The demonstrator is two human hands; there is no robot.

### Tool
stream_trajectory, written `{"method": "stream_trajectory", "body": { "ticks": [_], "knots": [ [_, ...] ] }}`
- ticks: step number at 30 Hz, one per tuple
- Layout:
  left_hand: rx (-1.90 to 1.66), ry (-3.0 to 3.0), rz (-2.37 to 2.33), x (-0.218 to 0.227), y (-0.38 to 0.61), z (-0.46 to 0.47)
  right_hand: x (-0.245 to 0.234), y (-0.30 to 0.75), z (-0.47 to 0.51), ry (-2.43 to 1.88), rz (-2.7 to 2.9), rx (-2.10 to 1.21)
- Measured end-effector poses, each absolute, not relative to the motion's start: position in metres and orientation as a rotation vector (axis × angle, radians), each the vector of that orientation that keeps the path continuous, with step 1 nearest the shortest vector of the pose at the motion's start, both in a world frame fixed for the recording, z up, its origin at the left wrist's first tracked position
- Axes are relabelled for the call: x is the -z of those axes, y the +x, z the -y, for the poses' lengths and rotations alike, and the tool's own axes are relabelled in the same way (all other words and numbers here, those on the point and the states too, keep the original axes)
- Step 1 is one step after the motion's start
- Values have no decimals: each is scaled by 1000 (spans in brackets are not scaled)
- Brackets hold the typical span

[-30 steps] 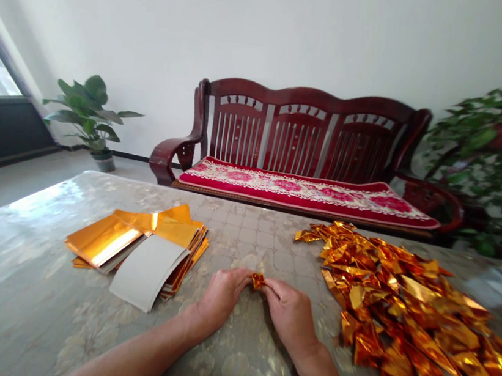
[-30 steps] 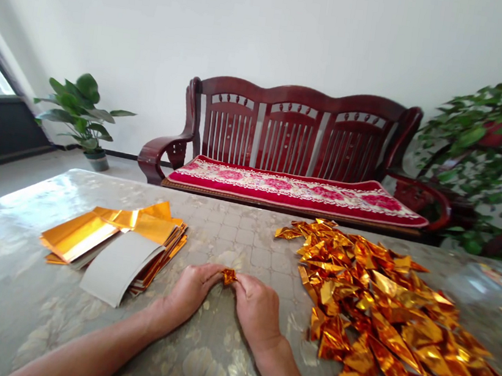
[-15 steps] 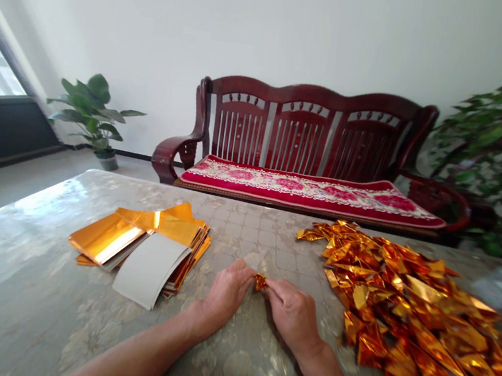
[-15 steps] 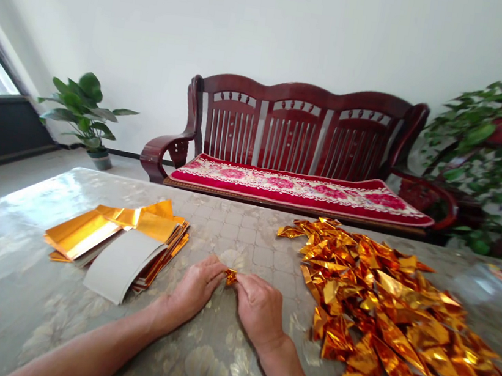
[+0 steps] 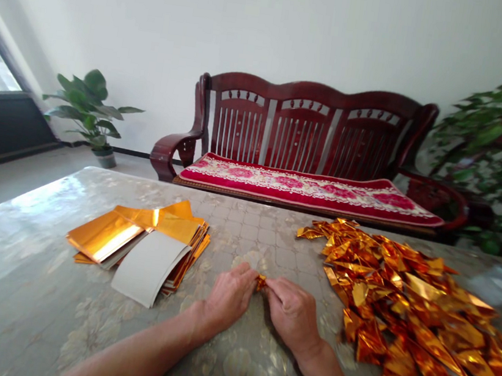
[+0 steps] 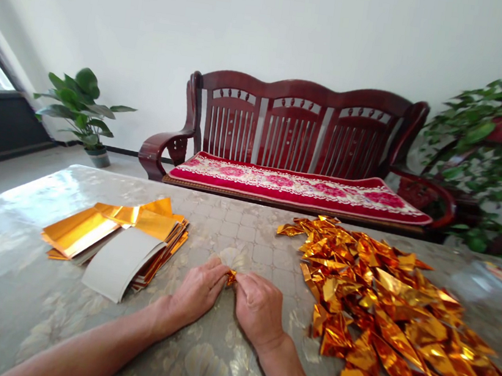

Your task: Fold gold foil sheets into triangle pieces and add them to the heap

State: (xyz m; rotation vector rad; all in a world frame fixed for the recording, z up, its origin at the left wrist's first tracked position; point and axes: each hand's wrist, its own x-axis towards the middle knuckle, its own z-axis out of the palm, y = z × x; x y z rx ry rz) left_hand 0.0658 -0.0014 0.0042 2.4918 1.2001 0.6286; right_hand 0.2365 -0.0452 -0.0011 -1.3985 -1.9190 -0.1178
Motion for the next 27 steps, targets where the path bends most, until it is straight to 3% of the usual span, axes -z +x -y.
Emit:
{"method": "stream_trajectory", "body": {
  "ticks": [27],
  "knots": [
    [-421, 2703, -1170, -6, 71, 16, -10, 220, 56, -1391, 2007, 307]
  ]
}}
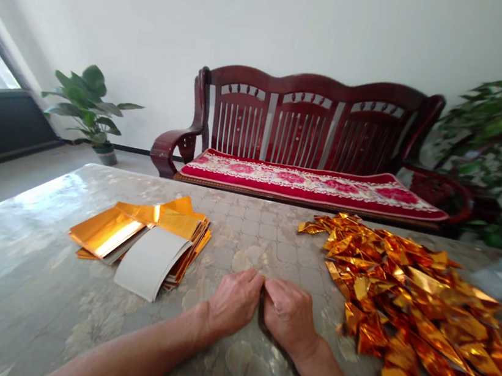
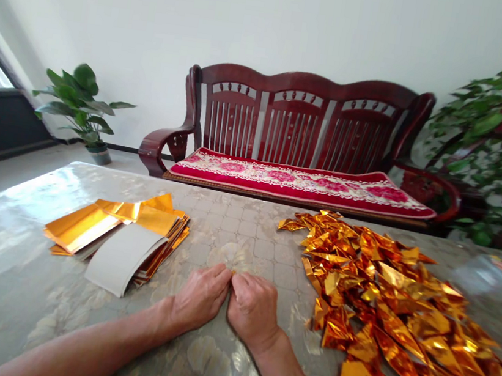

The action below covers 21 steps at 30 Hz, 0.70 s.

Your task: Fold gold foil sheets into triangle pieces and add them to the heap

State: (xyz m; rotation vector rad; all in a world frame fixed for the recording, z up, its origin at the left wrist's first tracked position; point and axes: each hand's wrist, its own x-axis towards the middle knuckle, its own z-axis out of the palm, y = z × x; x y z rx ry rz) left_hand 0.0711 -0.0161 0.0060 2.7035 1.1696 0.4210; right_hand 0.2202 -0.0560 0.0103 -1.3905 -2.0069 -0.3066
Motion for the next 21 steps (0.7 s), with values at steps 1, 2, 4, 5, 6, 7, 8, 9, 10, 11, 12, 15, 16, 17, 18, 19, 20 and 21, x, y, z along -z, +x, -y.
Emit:
{"method": "stream_trajectory", "body": {
  "ticks": [1, 2, 4, 5, 6, 7, 8, 9, 10, 11, 12, 15, 16, 17, 18, 19, 20, 21],
  "knots": [
    [-434, 2697, -1170, -5, 71, 17, -10, 218, 57, -1384, 1995, 321],
    [-445, 2687, -1177, -5, 72, 18, -10, 216, 57, -1381, 1980, 336],
    [-465, 2660, -1203, -4, 72, 20, -9, 212, 58, -1390, 1952, 364],
    [-477, 2645, -1218, -3, 73, 20, -8, 211, 58, -1398, 1941, 372],
    [-492, 2630, -1227, -3, 73, 20, -8, 210, 57, -1409, 1935, 373],
    [-513, 2614, -1229, -2, 72, 19, -7, 210, 56, -1421, 1932, 361],
    [-543, 2598, -1223, -2, 72, 18, -7, 210, 55, -1430, 1930, 333],
    [-586, 2578, -1212, -1, 71, 16, -6, 212, 54, -1433, 1925, 290],
    [-643, 2552, -1200, 0, 70, 14, -5, 214, 52, -1430, 1914, 237],
    [-715, 2515, -1190, 0, 69, 11, -5, 216, 51, -1425, 1895, 179],
    [-781, 2474, -1165, 1, 68, 9, -3, 219, 49, -1418, 1867, 128],
    [-944, 2317, -1129, 2, 66, 0, 1, 229, 44, -1453, 1785, 46],
    [-977, 2270, -1124, 2, 66, -2, 2, 231, 43, -1475, 1776, 35],
    [-1000, 2231, -1119, 2, 65, -3, 3, 234, 42, -1498, 1772, 31],
    [-1016, 2200, -1114, 2, 65, -4, 4, 235, 42, -1515, 1772, 30],
    [-1030, 2174, -1113, 2, 64, -5, 4, 237, 41, -1527, 1773, 31],
    [-1042, 2153, -1114, 2, 64, -5, 4, 238, 41, -1534, 1773, 32],
    [-1053, 2135, -1116, 2, 63, -5, 4, 238, 41, -1536, 1772, 33]
  ]
}}
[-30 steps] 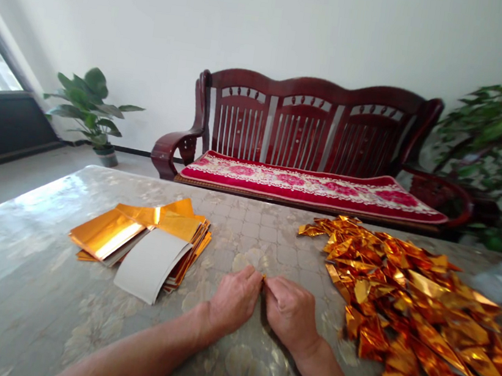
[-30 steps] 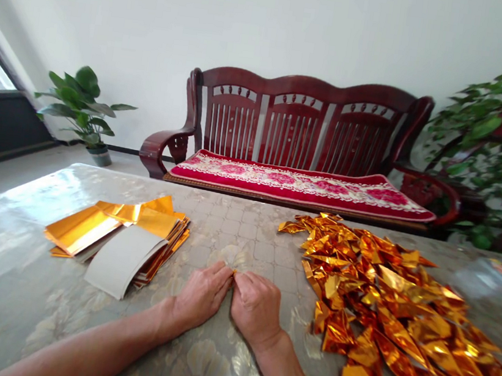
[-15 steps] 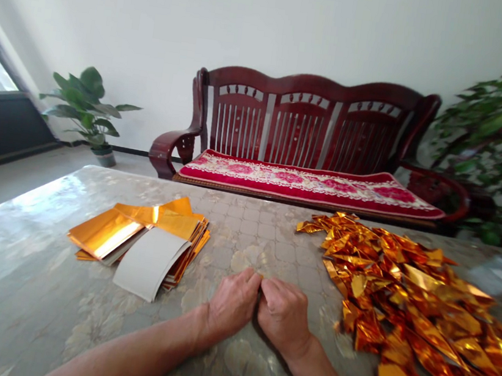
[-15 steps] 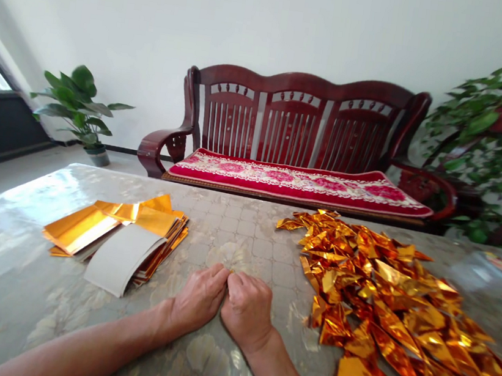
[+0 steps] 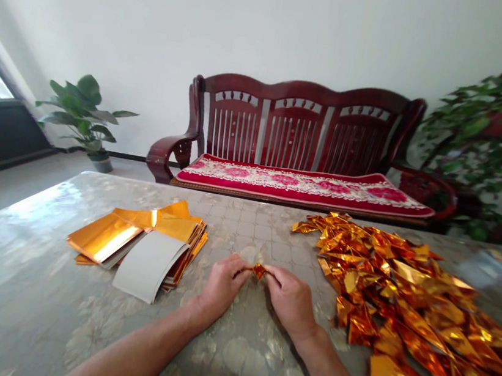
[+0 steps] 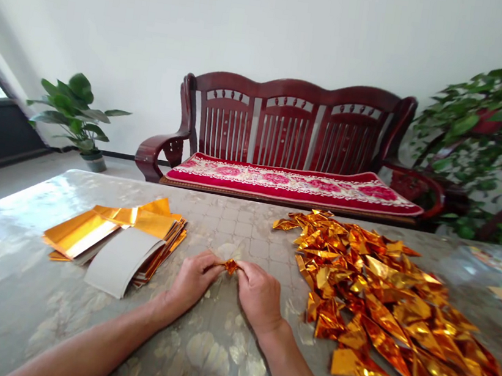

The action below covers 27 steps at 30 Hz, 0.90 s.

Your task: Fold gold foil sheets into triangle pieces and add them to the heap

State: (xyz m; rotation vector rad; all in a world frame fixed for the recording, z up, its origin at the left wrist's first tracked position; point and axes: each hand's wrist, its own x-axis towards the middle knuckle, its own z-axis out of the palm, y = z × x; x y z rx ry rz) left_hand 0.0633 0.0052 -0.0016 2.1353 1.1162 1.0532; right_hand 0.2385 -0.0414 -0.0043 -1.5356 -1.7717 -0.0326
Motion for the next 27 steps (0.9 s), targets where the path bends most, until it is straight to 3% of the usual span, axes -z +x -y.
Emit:
{"method": "stream_trajectory", "body": {
  "ticks": [14, 27],
  "knots": [
    [-1321, 2064, -1096, -2, 59, -2, -7, 236, 45, -1463, 1668, 7],
    [-1181, 2141, -1024, 1, 63, 9, -25, 218, 52, -1593, 1592, 203]
  ]
}}
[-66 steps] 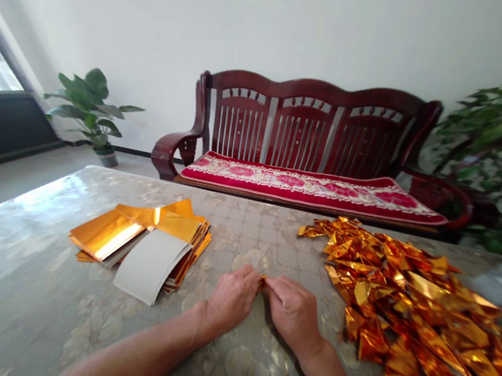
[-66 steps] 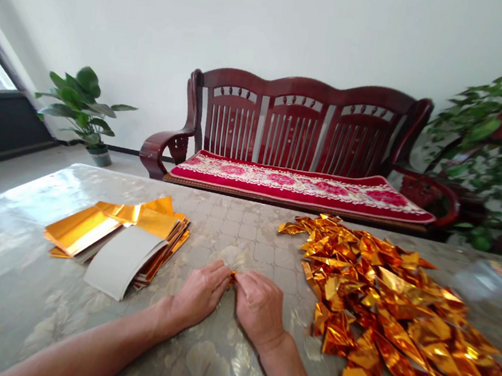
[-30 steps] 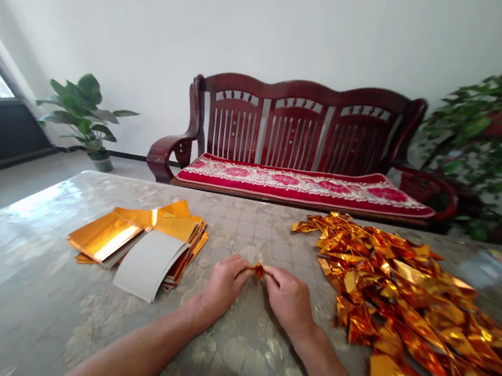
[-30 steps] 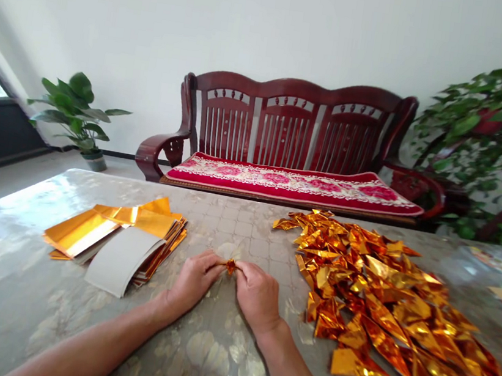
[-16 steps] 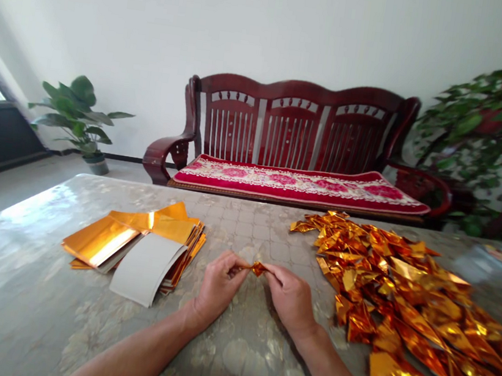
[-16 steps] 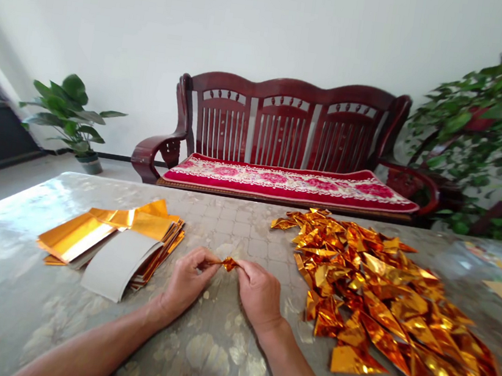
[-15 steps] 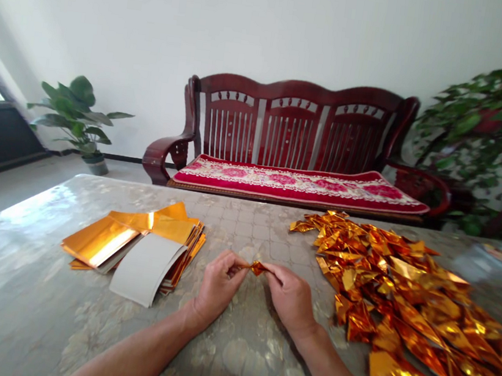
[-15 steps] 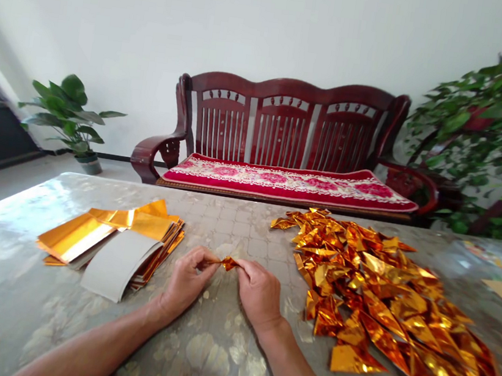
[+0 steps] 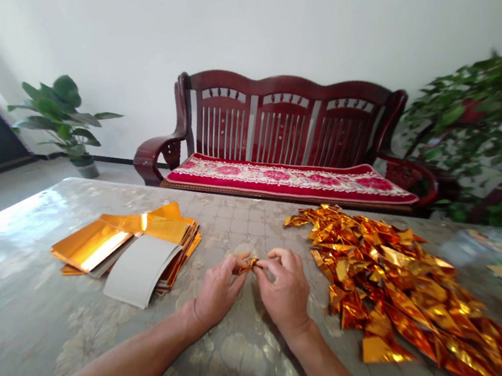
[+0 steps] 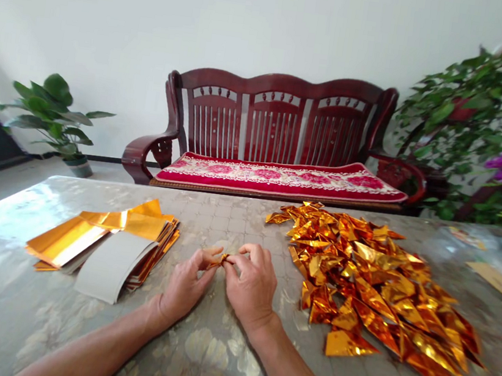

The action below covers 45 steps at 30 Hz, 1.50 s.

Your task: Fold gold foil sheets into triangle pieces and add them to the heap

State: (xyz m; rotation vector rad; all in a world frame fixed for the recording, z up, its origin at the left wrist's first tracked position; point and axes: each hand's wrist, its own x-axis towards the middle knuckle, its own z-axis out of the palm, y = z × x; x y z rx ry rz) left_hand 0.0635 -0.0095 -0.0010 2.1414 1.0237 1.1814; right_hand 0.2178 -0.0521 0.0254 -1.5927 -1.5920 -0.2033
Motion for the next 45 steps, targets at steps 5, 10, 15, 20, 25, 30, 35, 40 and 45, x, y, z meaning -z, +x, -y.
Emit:
{"method": "stream_trajectory", "body": {
  "ticks": [5, 10, 15, 20, 25, 30, 35, 40, 45],
  "knots": [
    [-1197, 2195, -959, -2, 63, 13, -24, 218, 52, -1597, 1541, 137],
    [-1131, 2335, -966, -4, 60, 14, -20, 219, 53, -1571, 1512, 96],
    [-1102, 2465, -905, -6, 58, 14, -21, 220, 52, -1504, 1527, 102],
    [-1123, 2466, -855, -7, 58, 13, -24, 219, 53, -1461, 1569, 141],
    [-1170, 2330, -825, -4, 60, 13, -26, 221, 51, -1436, 1608, 174],
    [-1112, 2308, -812, -1, 58, 13, -25, 222, 51, -1406, 1642, 168],
    [-1084, 2185, -868, 2, 58, 10, -28, 224, 51, -1445, 1686, 136],
    [-1131, 1659, -941, 6, 61, -4, -28, 243, 46, -1266, 1748, -10],
    [-1185, 1537, -1019, 8, 59, -16, -21, 264, 40, -1149, 1830, -126]
  ]
}}
